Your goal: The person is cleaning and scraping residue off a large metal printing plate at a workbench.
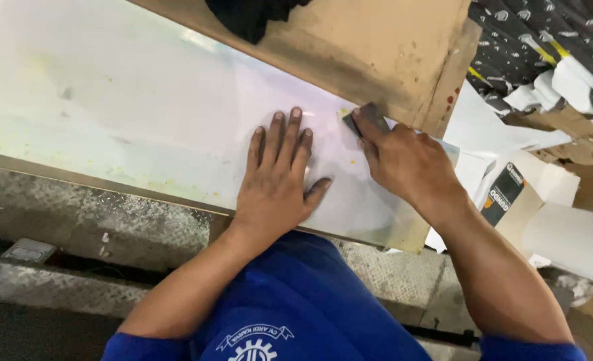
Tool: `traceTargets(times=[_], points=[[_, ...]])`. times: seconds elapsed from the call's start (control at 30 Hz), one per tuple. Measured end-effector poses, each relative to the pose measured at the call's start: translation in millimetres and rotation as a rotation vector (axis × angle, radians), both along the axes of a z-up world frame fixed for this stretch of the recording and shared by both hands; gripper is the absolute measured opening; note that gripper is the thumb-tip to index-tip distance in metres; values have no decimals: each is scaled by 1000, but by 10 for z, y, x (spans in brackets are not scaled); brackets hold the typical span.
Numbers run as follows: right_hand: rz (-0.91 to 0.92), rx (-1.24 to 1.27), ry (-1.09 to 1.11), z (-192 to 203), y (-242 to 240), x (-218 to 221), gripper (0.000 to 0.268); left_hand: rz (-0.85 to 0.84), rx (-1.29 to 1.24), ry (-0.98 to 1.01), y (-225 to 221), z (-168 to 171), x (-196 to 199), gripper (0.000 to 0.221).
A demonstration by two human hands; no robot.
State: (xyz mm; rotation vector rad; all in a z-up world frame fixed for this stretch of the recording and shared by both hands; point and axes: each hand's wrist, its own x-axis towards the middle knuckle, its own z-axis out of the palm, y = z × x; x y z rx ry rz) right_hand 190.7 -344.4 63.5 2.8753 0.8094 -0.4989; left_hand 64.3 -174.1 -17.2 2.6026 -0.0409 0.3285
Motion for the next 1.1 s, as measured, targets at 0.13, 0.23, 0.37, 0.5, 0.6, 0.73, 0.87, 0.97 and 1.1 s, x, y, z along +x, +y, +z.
traceTargets(times=[0.13, 0.23, 0.37, 0.5, 0.6, 0.73, 0.87, 0.97, 1.1], points=[[14, -44, 21, -3, 12, -107, 48, -26, -36, 54, -13, 19, -115, 75], [6, -68, 2, 49, 21, -17, 48, -20, -35, 45, 5, 45, -18, 76], [5, -64, 29, -1, 68, -62, 48, -18, -23, 64, 36, 86, -30, 75], [27, -38, -3, -40, 52, 5, 47, 3, -42, 35, 39, 24, -39, 76], [-10, -76, 23, -7, 27, -117, 48, -37, -46, 37, -41, 51, -113, 75], [-11, -71, -29, -1, 47, -1, 51, -2, -41, 3, -12, 34, -10, 75], [-43, -43, -8, -56, -49, -126, 49, -11, -52, 23, 3, 46, -68, 73], [-30, 16, -19, -135, -46, -36, 49, -22, -60, 37, 12, 40, -59, 76], [-25, -11, -39, -135, -26, -106, 50, -27, -59, 4, -6, 33, -43, 73]])
